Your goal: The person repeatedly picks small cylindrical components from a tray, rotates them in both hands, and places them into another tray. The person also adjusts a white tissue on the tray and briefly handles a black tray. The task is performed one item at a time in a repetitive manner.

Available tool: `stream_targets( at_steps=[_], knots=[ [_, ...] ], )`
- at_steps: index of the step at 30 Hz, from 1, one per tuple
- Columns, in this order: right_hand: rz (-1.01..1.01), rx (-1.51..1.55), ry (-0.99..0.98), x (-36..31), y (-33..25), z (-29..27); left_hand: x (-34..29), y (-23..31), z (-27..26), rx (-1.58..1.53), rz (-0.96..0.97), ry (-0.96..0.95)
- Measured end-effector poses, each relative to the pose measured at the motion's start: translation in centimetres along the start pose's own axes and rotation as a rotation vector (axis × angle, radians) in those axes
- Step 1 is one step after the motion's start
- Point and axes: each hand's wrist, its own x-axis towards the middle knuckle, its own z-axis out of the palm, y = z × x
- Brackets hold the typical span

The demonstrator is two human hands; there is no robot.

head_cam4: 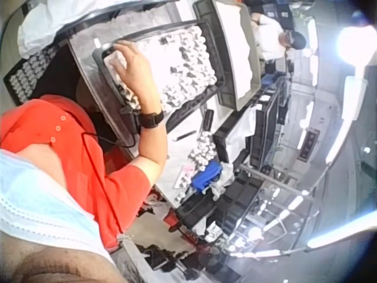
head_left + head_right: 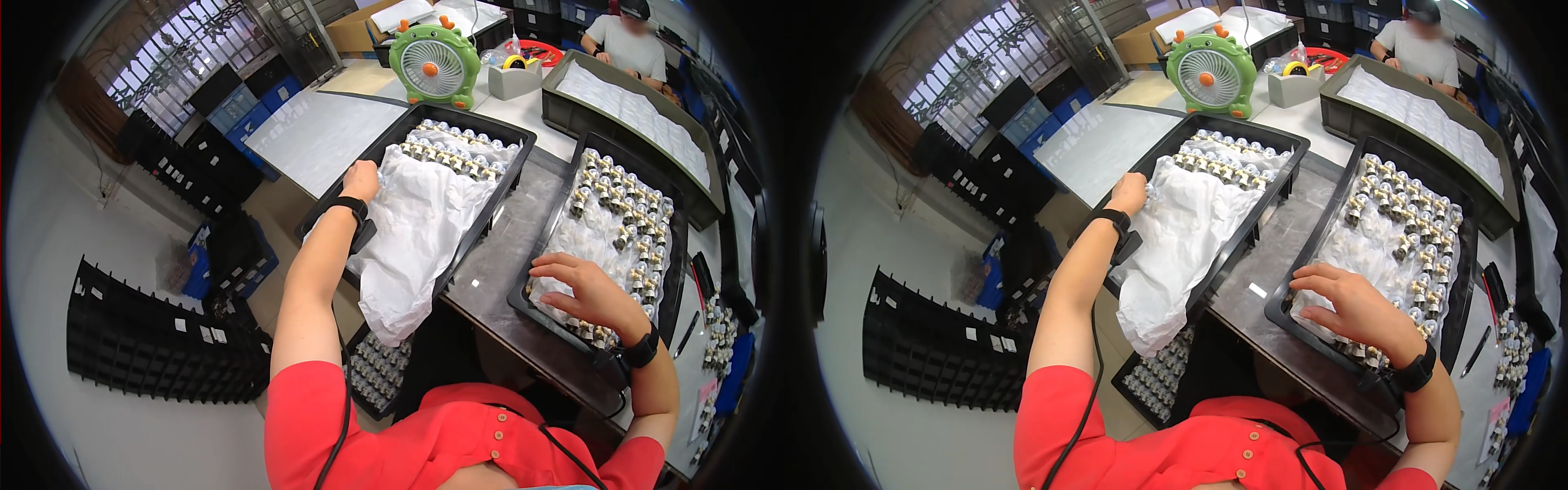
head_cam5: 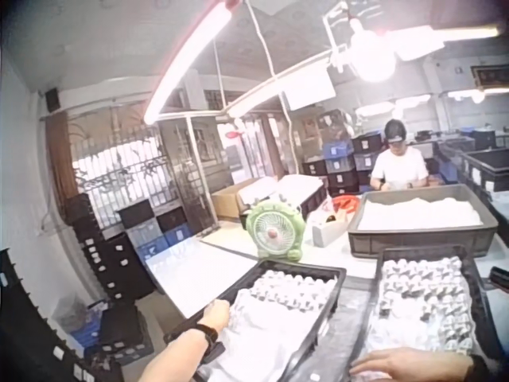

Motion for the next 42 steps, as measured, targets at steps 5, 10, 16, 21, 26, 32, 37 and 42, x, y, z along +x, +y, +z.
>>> stream_targets(
  at_steps=[5, 10, 16, 21, 26, 32, 37, 42],
  knots=[
    [0.003, 0.0, -0.009, -0.3, 0.1, 0.0, -0.1, 0.8, -1.4, 0.056, -0.051, -0.092],
    [0.0, 0.011, -0.008, -0.2, -0.1, -0.1, -0.2, 0.1, -1.2, -0.009, -0.022, -0.175],
    [0.002, 0.008, -0.002, -0.3, 0.0, 0.0, 0.1, -0.6, -0.9, -0.128, -0.012, -0.203],
    [-0.019, 0.01, -0.011, -0.3, 0.5, 0.3, -2.1, 0.4, -4.1, -0.127, 0.098, -0.11],
    [-0.045, 0.014, 0.017, -0.6, 1.1, 0.6, -6.7, 7.7, -9.0, -0.516, 0.392, -0.232],
    [0.031, 0.031, 0.063, -0.7, 1.2, -0.6, -15.3, 19.6, -10.5, -1.057, 0.838, -0.486],
    [0.334, -0.106, 0.176, -1.7, 5.8, -2.9, -16.7, 25.6, -6.1, -1.184, 0.915, -0.288],
    [0.575, -0.374, 0.303, -3.4, 11.3, -6.2, -15.8, 25.7, -2.3, -1.438, 0.602, -0.588]
  ],
)
